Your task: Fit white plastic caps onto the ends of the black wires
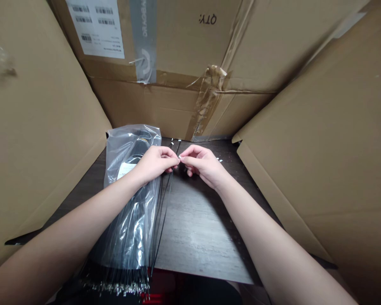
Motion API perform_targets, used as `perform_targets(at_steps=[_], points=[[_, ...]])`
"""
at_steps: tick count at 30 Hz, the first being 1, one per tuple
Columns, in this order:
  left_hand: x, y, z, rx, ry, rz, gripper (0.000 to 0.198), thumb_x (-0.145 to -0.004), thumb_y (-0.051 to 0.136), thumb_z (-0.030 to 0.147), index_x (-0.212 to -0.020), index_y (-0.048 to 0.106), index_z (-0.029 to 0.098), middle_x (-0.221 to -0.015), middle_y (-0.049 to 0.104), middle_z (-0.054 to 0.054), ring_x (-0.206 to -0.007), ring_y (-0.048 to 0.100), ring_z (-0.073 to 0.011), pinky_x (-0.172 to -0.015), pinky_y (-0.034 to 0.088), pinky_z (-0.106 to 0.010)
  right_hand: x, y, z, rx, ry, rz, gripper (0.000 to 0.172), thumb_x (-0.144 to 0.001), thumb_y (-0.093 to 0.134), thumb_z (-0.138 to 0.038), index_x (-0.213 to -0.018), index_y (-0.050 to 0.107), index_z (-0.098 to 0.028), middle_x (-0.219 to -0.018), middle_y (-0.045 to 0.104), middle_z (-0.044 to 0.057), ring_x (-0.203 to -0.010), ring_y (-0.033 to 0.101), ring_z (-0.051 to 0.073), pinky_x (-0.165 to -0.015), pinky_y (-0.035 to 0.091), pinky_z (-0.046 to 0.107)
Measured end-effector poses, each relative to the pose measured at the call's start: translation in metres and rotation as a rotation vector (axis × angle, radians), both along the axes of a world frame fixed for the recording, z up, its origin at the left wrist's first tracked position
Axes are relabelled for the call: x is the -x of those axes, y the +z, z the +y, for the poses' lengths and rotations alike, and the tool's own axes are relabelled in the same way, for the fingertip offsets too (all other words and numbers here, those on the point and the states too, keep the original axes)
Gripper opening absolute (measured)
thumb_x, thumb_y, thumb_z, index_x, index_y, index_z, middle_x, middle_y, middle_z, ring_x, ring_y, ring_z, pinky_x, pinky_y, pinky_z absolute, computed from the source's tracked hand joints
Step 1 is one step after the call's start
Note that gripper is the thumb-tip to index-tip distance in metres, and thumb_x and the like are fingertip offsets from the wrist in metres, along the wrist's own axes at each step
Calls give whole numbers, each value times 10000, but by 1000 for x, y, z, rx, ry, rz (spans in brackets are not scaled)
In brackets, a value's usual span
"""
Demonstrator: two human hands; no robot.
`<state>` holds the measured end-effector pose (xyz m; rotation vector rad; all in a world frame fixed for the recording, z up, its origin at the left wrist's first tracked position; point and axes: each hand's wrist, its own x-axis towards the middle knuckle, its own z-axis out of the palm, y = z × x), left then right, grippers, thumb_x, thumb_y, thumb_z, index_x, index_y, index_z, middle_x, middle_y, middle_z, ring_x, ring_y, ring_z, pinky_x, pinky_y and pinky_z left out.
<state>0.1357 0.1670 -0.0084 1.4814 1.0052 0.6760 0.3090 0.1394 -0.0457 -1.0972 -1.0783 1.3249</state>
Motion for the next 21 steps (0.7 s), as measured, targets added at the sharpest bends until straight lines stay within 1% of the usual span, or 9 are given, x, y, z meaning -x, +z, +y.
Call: perform_targets(at_steps=[6,14,21], points=[[1,-3,2,-11,-5,-16,72,-755,674,97,-686,685,116,-638,661,-10,-548,549,-74,-572,448,-205,1,3,0,-9,-2,-4,323,-552,900,-320,-690,642,-183,-549,550,-48,-481,447,81,-377,442,208],[1,-1,0,-12,-28,5,72,-755,666,88,-692,690,112,-644,660,-13,-557,550,-75,-581,451,-206,-1,0,1,-22,20,-10,291,-601,889,-314,-706,651,-185,-556,555,-46,-487,450,79,-395,448,208],[1,-2,1,-24,-23,6,50,-742,678,113,-692,686,114,-641,657,-10,-561,552,-79,-579,451,-206,1,2,0,-16,15,-5,310,-572,889,-317,-702,639,-185,-552,551,-53,-483,448,78,-383,447,204]])
